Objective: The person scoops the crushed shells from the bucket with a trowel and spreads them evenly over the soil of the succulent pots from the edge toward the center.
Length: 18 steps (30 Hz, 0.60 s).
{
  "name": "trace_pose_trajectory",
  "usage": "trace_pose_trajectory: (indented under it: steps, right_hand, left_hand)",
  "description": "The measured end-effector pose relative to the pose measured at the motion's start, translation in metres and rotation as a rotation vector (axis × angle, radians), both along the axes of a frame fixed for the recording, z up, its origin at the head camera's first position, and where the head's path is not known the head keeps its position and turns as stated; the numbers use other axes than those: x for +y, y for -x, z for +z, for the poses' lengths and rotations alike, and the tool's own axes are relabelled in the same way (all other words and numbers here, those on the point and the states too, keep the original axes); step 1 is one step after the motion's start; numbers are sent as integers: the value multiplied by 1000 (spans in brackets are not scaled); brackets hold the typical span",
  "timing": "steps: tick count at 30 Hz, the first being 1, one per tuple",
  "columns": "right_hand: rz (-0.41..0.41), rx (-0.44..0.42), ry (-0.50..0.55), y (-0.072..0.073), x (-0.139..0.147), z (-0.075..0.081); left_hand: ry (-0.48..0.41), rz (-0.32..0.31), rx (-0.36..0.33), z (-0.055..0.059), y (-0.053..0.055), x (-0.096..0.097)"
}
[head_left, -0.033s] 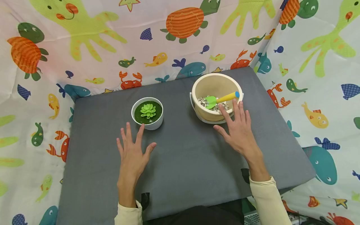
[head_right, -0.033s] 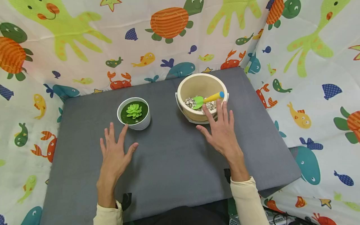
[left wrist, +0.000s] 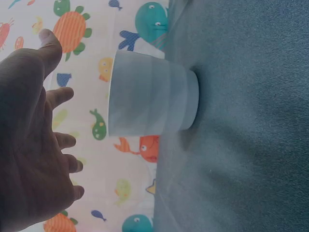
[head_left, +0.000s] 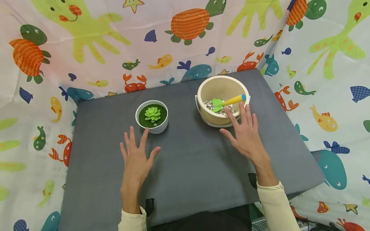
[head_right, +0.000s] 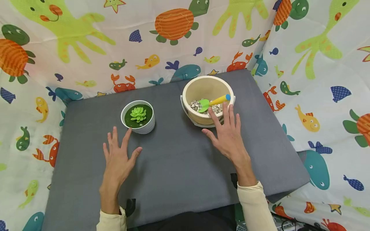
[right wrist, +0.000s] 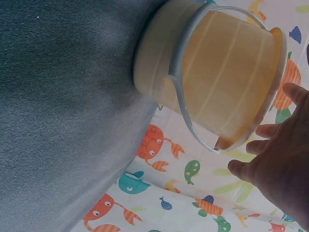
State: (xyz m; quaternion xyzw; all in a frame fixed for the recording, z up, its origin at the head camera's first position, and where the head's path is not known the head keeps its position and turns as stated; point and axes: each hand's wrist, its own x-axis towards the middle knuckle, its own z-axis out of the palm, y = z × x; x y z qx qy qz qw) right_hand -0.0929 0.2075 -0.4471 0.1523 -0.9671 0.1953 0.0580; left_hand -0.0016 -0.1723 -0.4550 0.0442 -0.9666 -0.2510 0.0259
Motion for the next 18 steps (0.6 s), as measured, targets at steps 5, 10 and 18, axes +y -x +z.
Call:
trace_pose_trajectory:
  steps: [5, 10, 18]
  right_hand:
    - [-10, 18, 38, -7, -1, -1]
    - [-7, 32, 33, -13, 3, -7]
    - [35, 41, 39, -12, 1, -16]
  left_hand:
    - [0, -5, 26, 2, -5, 2]
    - [1, -29, 14, 0, 1, 11]
    - [16, -39, 42, -3, 9, 16]
